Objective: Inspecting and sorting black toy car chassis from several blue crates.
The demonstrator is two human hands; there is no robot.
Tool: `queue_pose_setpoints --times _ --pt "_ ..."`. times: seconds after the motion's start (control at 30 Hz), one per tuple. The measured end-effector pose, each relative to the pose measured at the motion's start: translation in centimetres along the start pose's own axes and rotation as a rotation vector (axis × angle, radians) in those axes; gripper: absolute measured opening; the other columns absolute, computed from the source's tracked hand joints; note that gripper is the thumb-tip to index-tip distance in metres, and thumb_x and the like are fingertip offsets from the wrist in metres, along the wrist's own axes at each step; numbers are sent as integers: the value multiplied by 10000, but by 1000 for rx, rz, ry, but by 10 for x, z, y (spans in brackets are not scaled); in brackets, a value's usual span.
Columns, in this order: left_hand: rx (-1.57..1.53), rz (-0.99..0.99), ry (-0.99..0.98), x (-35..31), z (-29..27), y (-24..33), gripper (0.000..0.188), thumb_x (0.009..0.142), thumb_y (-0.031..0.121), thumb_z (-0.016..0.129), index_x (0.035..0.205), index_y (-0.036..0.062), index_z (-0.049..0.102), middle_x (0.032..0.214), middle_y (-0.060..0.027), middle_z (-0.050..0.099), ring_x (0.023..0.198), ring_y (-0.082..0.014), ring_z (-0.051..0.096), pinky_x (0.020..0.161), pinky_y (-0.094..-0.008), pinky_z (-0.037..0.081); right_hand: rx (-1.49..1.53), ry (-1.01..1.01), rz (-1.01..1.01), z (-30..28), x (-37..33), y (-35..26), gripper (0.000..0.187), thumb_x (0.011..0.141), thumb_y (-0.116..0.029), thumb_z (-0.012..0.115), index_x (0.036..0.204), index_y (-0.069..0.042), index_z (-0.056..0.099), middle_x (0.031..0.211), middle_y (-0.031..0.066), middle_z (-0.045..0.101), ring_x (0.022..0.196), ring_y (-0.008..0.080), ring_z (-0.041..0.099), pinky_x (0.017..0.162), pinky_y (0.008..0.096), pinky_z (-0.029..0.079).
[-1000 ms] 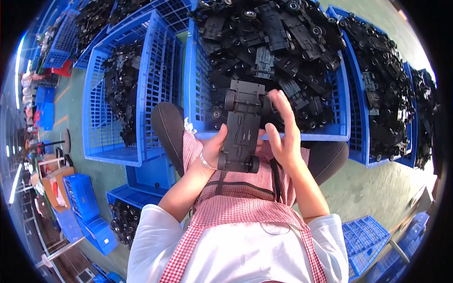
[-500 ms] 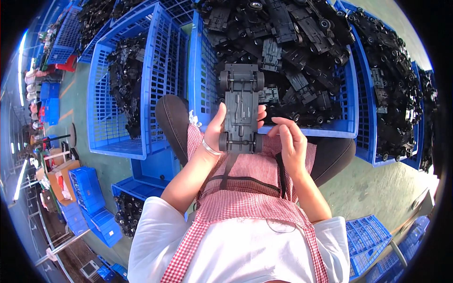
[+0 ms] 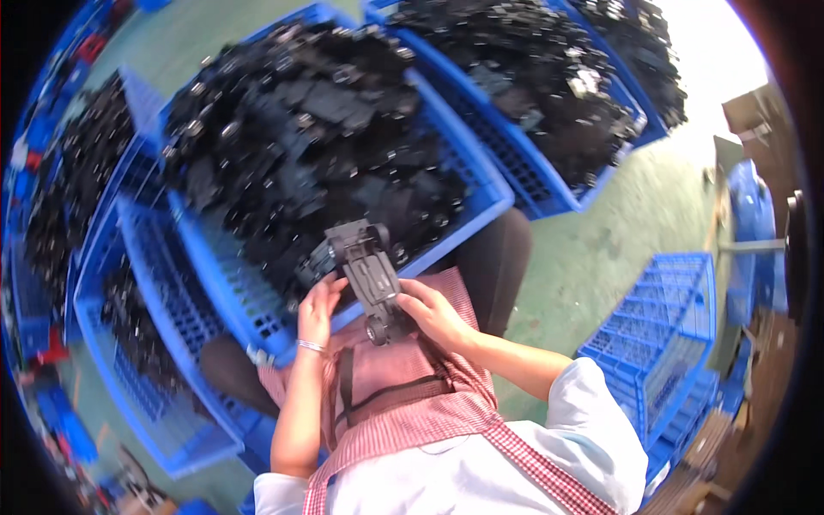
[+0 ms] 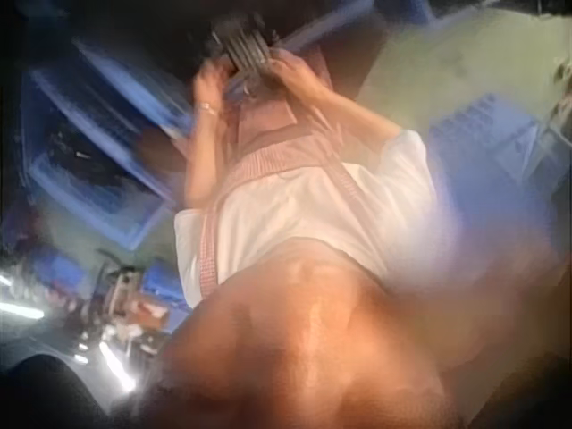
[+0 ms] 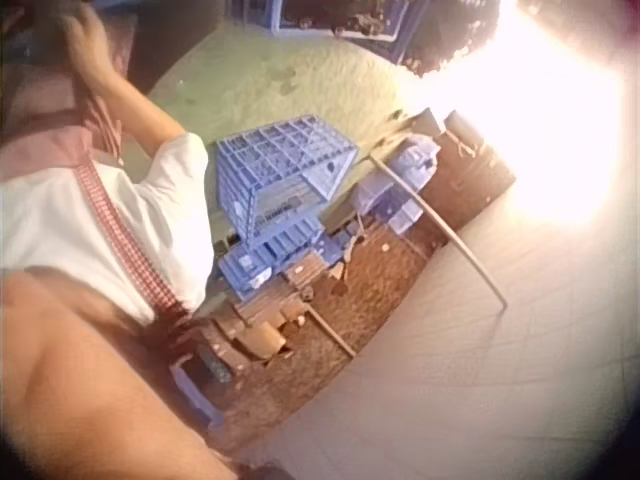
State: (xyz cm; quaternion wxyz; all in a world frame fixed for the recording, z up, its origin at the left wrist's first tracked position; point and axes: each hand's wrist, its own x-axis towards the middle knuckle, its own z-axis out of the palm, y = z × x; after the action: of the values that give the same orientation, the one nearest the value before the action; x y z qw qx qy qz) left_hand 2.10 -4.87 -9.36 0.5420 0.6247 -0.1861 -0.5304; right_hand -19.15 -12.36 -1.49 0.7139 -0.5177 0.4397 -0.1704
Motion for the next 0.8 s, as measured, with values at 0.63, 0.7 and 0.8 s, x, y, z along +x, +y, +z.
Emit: queue_pose_setpoints --times 0.63,0.7,0.8 --pt "971 -59 -323 142 35 -81 574 704 163 721 1211 25 489 1122 -200 595 1076 -311 566 922 -350 425 -840 1090 -170 -283 38 42 560 839 -182 554 1311 54 366 1346 273 367 1276 381 341 1068 397 284" --pt "925 93 -306 139 37 -87 649 724 130 694 1295 46 398 1201 -194 551 1157 -303 510 968 -340 391 -849 1002 -262 -230 43 35 494 851 -134 544 1308 -15 397 1379 229 339 1286 350 334 1055 395 303" --pt "885 223 -389 136 56 -75 567 779 135 651 1307 138 445 1252 -143 534 1187 -273 490 980 -324 378 -759 820 -382 -165 41 17 455 855 -103 539 1290 -39 424 1361 194 376 1267 337 362 1039 389 322"
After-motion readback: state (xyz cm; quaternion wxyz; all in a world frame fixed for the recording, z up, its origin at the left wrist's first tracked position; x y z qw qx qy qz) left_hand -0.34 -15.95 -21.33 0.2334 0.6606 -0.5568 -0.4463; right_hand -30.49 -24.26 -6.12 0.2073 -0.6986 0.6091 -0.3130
